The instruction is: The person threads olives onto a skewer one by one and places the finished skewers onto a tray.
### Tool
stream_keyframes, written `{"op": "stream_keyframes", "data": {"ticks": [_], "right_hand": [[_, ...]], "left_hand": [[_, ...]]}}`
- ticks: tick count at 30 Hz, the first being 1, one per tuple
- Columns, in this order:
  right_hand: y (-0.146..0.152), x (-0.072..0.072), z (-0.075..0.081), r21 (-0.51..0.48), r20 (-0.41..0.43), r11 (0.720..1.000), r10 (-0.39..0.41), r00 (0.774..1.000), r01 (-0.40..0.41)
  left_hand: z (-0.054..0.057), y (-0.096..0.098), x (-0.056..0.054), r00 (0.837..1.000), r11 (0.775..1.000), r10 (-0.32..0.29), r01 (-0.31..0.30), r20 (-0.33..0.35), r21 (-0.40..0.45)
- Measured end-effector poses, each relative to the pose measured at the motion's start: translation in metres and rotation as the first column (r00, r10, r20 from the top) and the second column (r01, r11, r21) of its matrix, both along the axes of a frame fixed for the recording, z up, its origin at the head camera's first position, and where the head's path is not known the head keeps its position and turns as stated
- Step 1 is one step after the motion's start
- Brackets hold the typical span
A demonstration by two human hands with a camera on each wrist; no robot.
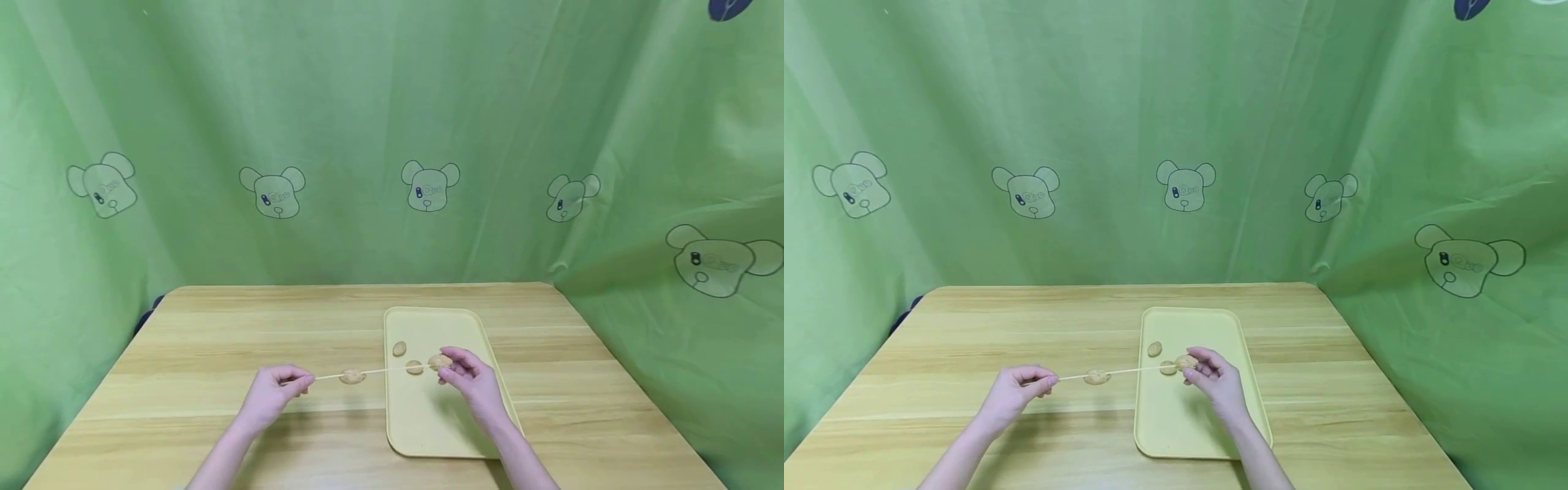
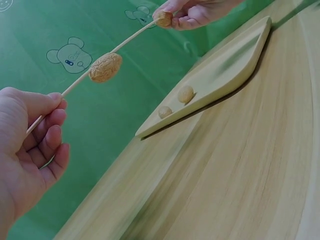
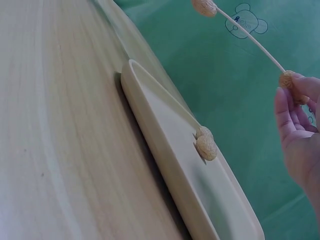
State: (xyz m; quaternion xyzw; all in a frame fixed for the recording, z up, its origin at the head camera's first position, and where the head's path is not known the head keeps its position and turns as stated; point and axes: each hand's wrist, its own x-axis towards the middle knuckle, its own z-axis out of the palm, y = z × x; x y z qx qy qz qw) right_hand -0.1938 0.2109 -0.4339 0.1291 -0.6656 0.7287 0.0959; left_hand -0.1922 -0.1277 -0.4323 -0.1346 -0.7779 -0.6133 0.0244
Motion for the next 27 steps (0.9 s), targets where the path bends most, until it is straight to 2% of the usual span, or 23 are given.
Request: {"op": "stream_keyframes", "data": {"ticks": [5, 7, 11, 12, 15, 18, 19, 21, 23, 25, 27], "right_hand": [[-0.002, -0.002, -0.002, -0.066, -0.030, 0.998, -0.007, 1.000, 0.005], [0.004, -0.012, -0.017, -0.058, -0.084, 0.998, 0.011, 0.996, -0.015], [0.016, -0.035, -0.052, -0.061, -0.129, 0.997, 0.036, 0.991, -0.044], [0.016, -0.035, -0.050, -0.074, -0.162, 0.994, 0.064, 0.985, -0.077], [0.011, -0.034, -0.048, -0.074, -0.198, 0.993, 0.080, 0.977, -0.096], [0.007, -0.033, -0.047, -0.075, -0.268, 0.986, 0.122, 0.956, -0.147], [0.007, -0.035, -0.051, -0.070, -0.258, 0.989, 0.105, 0.961, -0.127], [0.004, -0.033, -0.046, -0.079, -0.269, 0.987, 0.112, 0.957, -0.137], [-0.002, -0.024, -0.032, -0.101, -0.269, 0.985, 0.106, 0.957, -0.138], [-0.009, -0.013, -0.016, -0.107, -0.227, 0.989, 0.073, 0.971, -0.099], [-0.011, -0.012, -0.013, -0.118, -0.233, 0.987, 0.081, 0.969, -0.111]], "left_hand": [[0.000, 0.001, 0.001, 1.000, 1.000, 0.016, -0.016, 0.017, 0.008], [0.000, 0.001, 0.000, 1.000, 1.000, 0.018, -0.019, 0.020, 0.010], [-0.001, 0.002, -0.001, 0.999, 0.999, 0.030, -0.031, 0.020, 0.016], [-0.001, 0.002, -0.001, 1.000, 0.999, 0.028, -0.028, 0.015, 0.017], [0.000, 0.004, -0.001, 1.000, 0.999, 0.025, -0.026, 0.009, 0.021], [0.001, 0.007, -0.001, 1.000, 0.999, 0.014, -0.015, 0.005, 0.028], [0.001, 0.008, -0.001, 1.000, 0.999, 0.015, -0.015, 0.008, 0.031], [0.001, 0.008, 0.000, 1.000, 0.999, 0.013, -0.013, 0.006, 0.035], [0.001, 0.009, 0.000, 1.000, 0.999, 0.016, -0.016, 0.009, 0.036], [0.001, 0.010, 0.001, 1.000, 0.999, 0.020, -0.020, 0.013, 0.035], [0.002, 0.011, 0.002, 1.000, 0.999, 0.021, -0.021, 0.017, 0.034]]}}
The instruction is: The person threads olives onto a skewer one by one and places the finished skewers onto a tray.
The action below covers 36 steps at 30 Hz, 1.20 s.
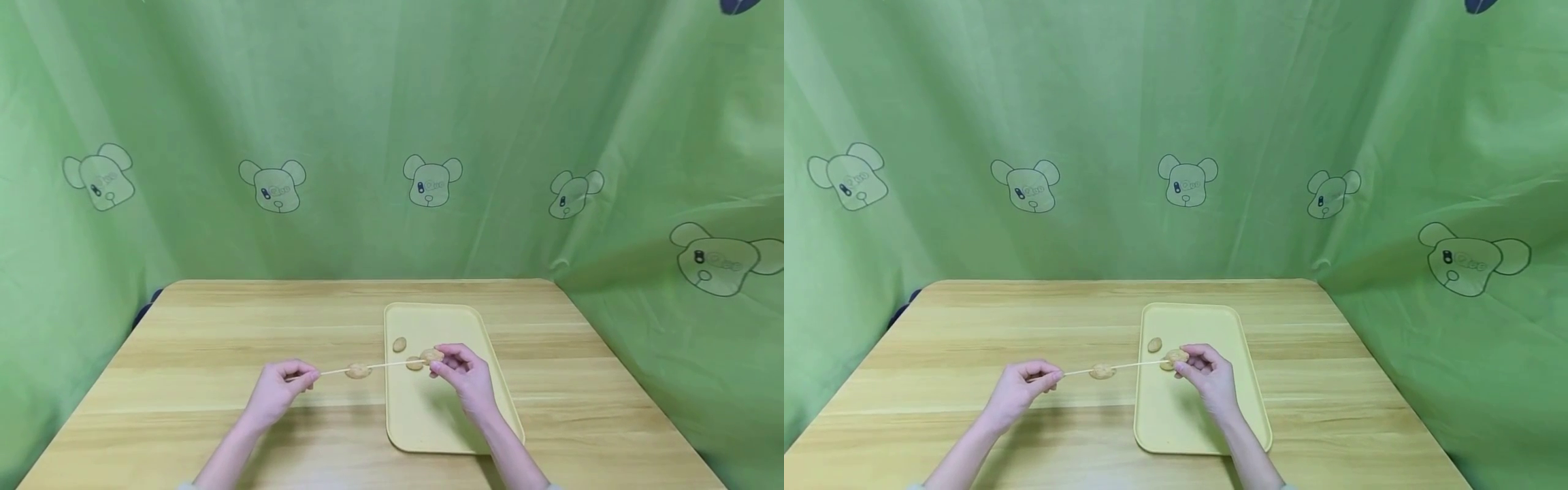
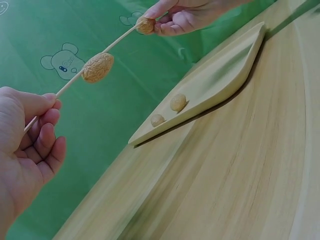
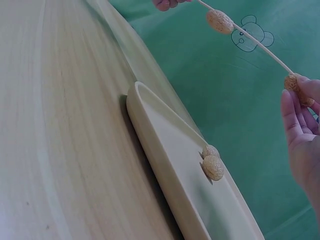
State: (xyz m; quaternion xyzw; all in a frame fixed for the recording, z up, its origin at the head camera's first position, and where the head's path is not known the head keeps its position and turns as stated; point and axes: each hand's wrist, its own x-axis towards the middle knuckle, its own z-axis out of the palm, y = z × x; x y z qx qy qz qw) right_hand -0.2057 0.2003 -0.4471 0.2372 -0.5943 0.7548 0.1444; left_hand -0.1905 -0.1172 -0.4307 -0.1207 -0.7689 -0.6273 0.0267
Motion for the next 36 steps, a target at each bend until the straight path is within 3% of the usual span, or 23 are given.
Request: {"op": "stream_keyframes", "data": {"ticks": [3, 6, 10, 13, 18, 22, 23, 24, 36], "right_hand": [[0.000, -0.002, -0.002, -0.001, 0.015, 1.000, -0.017, 1.000, 0.017], [0.009, -0.016, -0.023, -0.002, -0.006, 1.000, -0.003, 1.000, 0.003], [0.016, -0.031, -0.046, 0.036, 0.044, 0.998, -0.049, 0.998, 0.048], [0.017, -0.034, -0.051, 0.043, 0.055, 0.998, -0.046, 0.997, 0.044], [0.014, -0.026, -0.044, -0.006, -0.036, 0.999, 0.036, 0.999, -0.036], [0.011, -0.023, -0.038, -0.025, -0.093, 0.998, 0.058, 0.994, -0.060], [0.013, -0.029, -0.048, -0.016, -0.088, 0.999, 0.042, 0.995, -0.044], [0.012, -0.027, -0.044, -0.031, -0.102, 0.998, 0.052, 0.993, -0.055], [0.010, -0.034, -0.055, -0.048, -0.006, 0.999, 0.005, 1.000, -0.005]], "left_hand": [[0.001, 0.001, 0.000, 1.000, 1.000, -0.004, 0.004, -0.003, 0.001], [0.001, 0.002, 0.001, 1.000, 1.000, -0.010, 0.010, -0.004, 0.004], [0.002, 0.004, 0.000, 1.000, 1.000, -0.004, 0.004, 0.011, 0.015], [0.002, 0.004, 0.000, 1.000, 1.000, 0.007, -0.008, 0.028, 0.018], [0.003, 0.003, 0.000, 0.999, 1.000, 0.014, -0.014, 0.042, 0.006], [0.004, 0.003, 0.001, 0.999, 1.000, -0.001, 0.001, 0.036, 0.012], [0.005, 0.003, 0.001, 0.999, 1.000, -0.004, 0.004, 0.036, 0.011], [0.005, 0.002, 0.001, 0.999, 1.000, -0.009, 0.009, 0.033, 0.011], [0.009, 0.000, -0.002, 0.999, 0.999, -0.044, 0.044, 0.021, 0.020]]}}
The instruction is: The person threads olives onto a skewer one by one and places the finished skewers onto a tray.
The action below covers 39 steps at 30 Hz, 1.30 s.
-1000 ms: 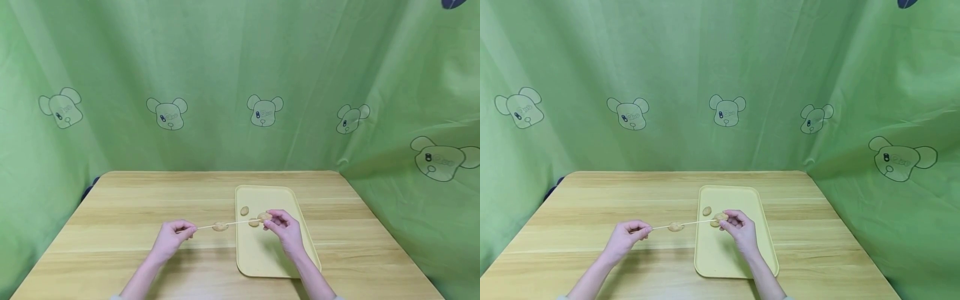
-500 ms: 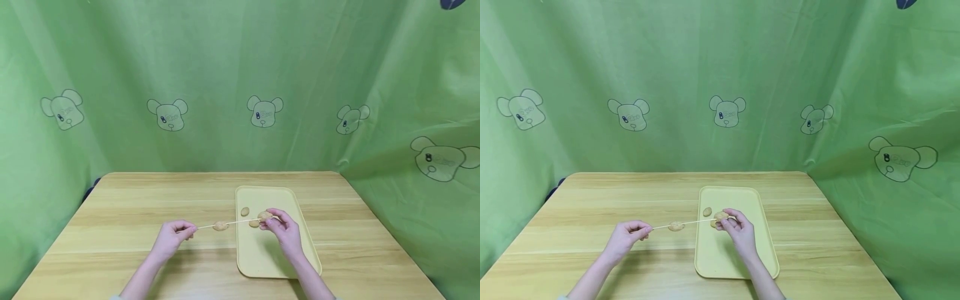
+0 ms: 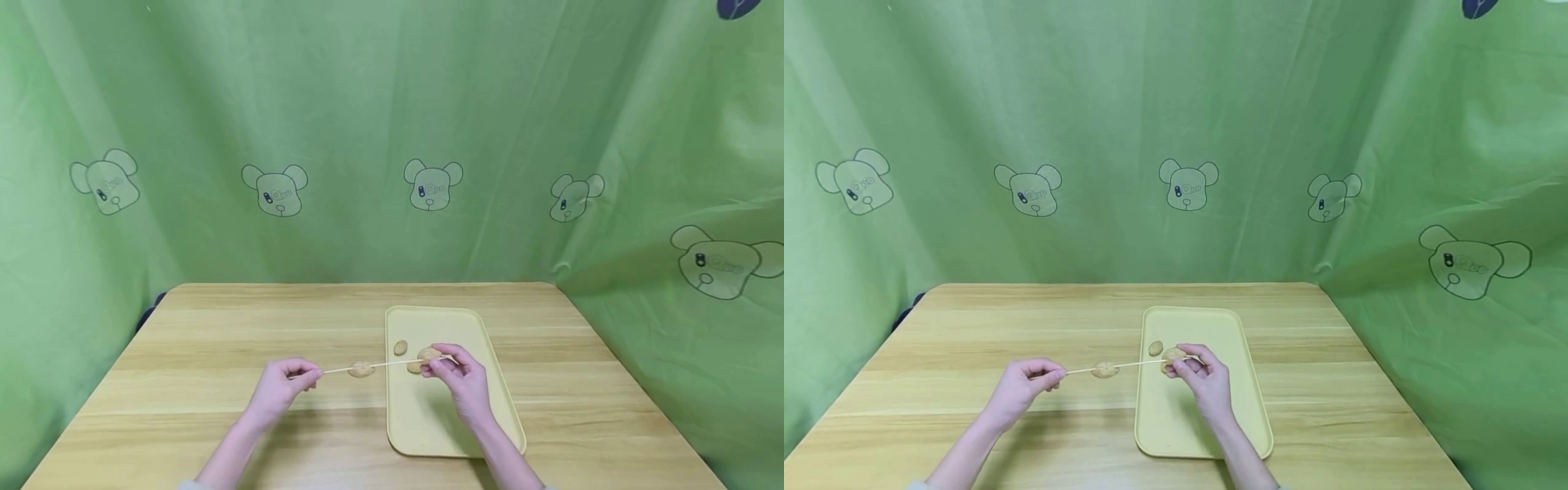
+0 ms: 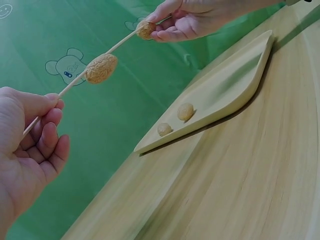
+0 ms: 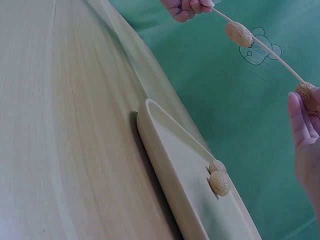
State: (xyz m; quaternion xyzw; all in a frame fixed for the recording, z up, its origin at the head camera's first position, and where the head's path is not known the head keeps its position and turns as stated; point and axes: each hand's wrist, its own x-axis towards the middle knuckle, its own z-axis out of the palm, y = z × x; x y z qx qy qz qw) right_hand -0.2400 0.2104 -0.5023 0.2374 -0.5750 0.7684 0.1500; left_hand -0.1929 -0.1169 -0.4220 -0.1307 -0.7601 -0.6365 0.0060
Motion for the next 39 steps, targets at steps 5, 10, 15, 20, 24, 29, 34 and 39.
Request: {"op": "stream_keyframes", "data": {"ticks": [5, 10, 15, 20, 24, 29, 34, 39], "right_hand": [[-0.006, 0.005, 0.010, -0.009, -0.055, 0.999, 0.035, 0.998, -0.036], [-0.011, 0.009, 0.020, -0.010, -0.080, 0.998, 0.058, 0.995, -0.059], [-0.011, 0.002, 0.003, -0.019, 0.005, 1.000, 0.009, 1.000, -0.009], [-0.011, 0.001, 0.000, -0.038, 0.037, 0.999, -0.005, 0.999, 0.006], [-0.013, 0.004, 0.007, -0.077, 0.020, 0.996, 0.051, 0.999, -0.049], [-0.028, 0.028, 0.042, -0.174, 0.007, 0.976, 0.138, 0.990, -0.135], [-0.037, 0.044, 0.065, -0.242, 0.087, 0.965, 0.123, 0.989, -0.099], [-0.037, 0.045, 0.068, -0.259, 0.105, 0.962, 0.122, 0.987, -0.091]], "left_hand": [[0.000, 0.002, 0.000, 1.000, 1.000, 0.011, -0.011, 0.006, -0.006], [0.003, 0.005, 0.001, 1.000, 1.000, 0.012, -0.012, 0.006, 0.002], [0.002, 0.008, 0.001, 1.000, 1.000, 0.006, -0.006, 0.001, 0.003], [0.001, 0.011, 0.001, 1.000, 1.000, 0.007, -0.007, 0.003, 0.007], [-0.001, 0.011, 0.001, 1.000, 1.000, 0.021, -0.021, 0.015, 0.004], [-0.003, 0.012, 0.001, 0.999, 0.999, 0.036, -0.036, 0.024, 0.002], [-0.003, 0.014, 0.000, 1.000, 1.000, 0.015, -0.015, 0.011, 0.002], [-0.002, 0.015, -0.001, 1.000, 1.000, 0.019, -0.020, 0.010, 0.008]]}}
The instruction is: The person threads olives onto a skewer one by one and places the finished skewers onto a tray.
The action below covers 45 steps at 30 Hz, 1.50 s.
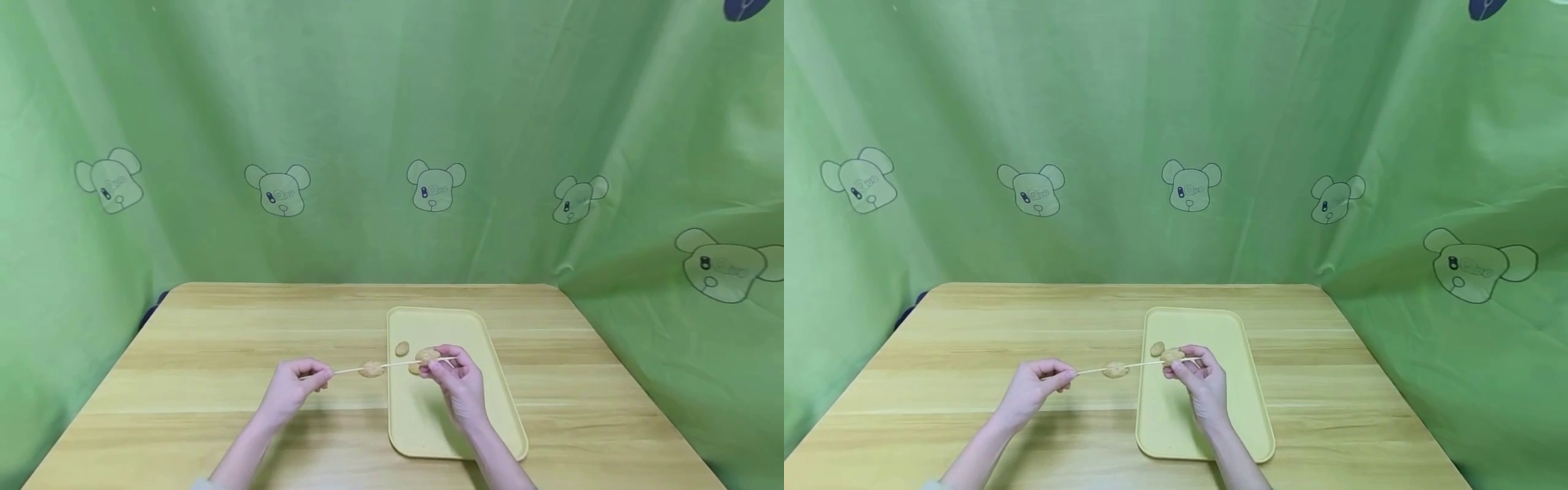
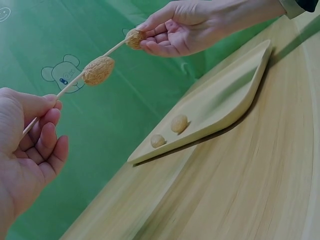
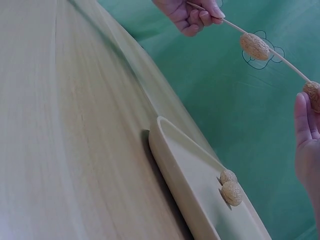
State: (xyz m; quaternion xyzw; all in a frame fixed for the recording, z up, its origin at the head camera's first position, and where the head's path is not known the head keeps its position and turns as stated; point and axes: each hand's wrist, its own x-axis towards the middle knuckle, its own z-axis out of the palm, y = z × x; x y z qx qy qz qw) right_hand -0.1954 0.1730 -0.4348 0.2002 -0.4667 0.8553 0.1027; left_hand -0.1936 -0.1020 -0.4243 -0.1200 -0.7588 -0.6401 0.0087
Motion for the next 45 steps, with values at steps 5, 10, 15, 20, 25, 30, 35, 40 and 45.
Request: {"op": "stream_keyframes", "data": {"ticks": [5, 10, 15, 20, 25, 30, 35, 40, 45], "right_hand": [[0.001, -0.001, 0.000, -0.035, -0.009, 0.999, 0.021, 1.000, -0.022], [0.001, 0.000, -0.002, -0.044, 0.002, 0.998, 0.040, 0.999, -0.040], [0.001, 0.001, -0.005, -0.039, 0.014, 0.998, 0.044, 0.999, -0.044], [0.000, 0.001, -0.006, -0.054, 0.012, 0.997, 0.058, 0.998, -0.057], [-0.002, 0.001, -0.007, -0.065, 0.022, 0.995, 0.077, 0.997, -0.076], [-0.004, 0.002, -0.006, -0.069, 0.034, 0.994, 0.083, 0.996, -0.080], [-0.005, 0.002, -0.006, -0.067, 0.021, 0.994, 0.092, 0.995, -0.091], [-0.007, 0.002, -0.006, -0.070, 0.015, 0.992, 0.106, 0.994, -0.105], [-0.011, 0.003, -0.006, -0.057, 0.053, 0.994, 0.091, 0.994, -0.088]], "left_hand": [[0.002, 0.002, 0.000, 1.000, 1.000, -0.004, 0.004, -0.006, 0.008], [0.003, 0.004, 0.001, 1.000, 1.000, -0.006, 0.006, -0.003, 0.009], [0.001, 0.006, 0.002, 1.000, 1.000, -0.014, 0.014, -0.002, -0.003], [0.001, 0.009, 0.001, 1.000, 1.000, -0.013, 0.013, -0.003, 0.009], [0.001, 0.012, 0.001, 1.000, 0.999, -0.020, 0.020, -0.001, 0.032], [0.001, 0.013, 0.001, 1.000, 0.999, -0.016, 0.016, 0.008, 0.038], [0.001, 0.015, 0.000, 1.000, 0.999, -0.006, 0.006, 0.009, 0.033], [0.000, 0.015, 0.000, 1.000, 1.000, -0.007, 0.006, 0.008, 0.026], [0.002, 0.017, 0.001, 1.000, 0.999, -0.006, 0.006, 0.014, 0.034]]}}
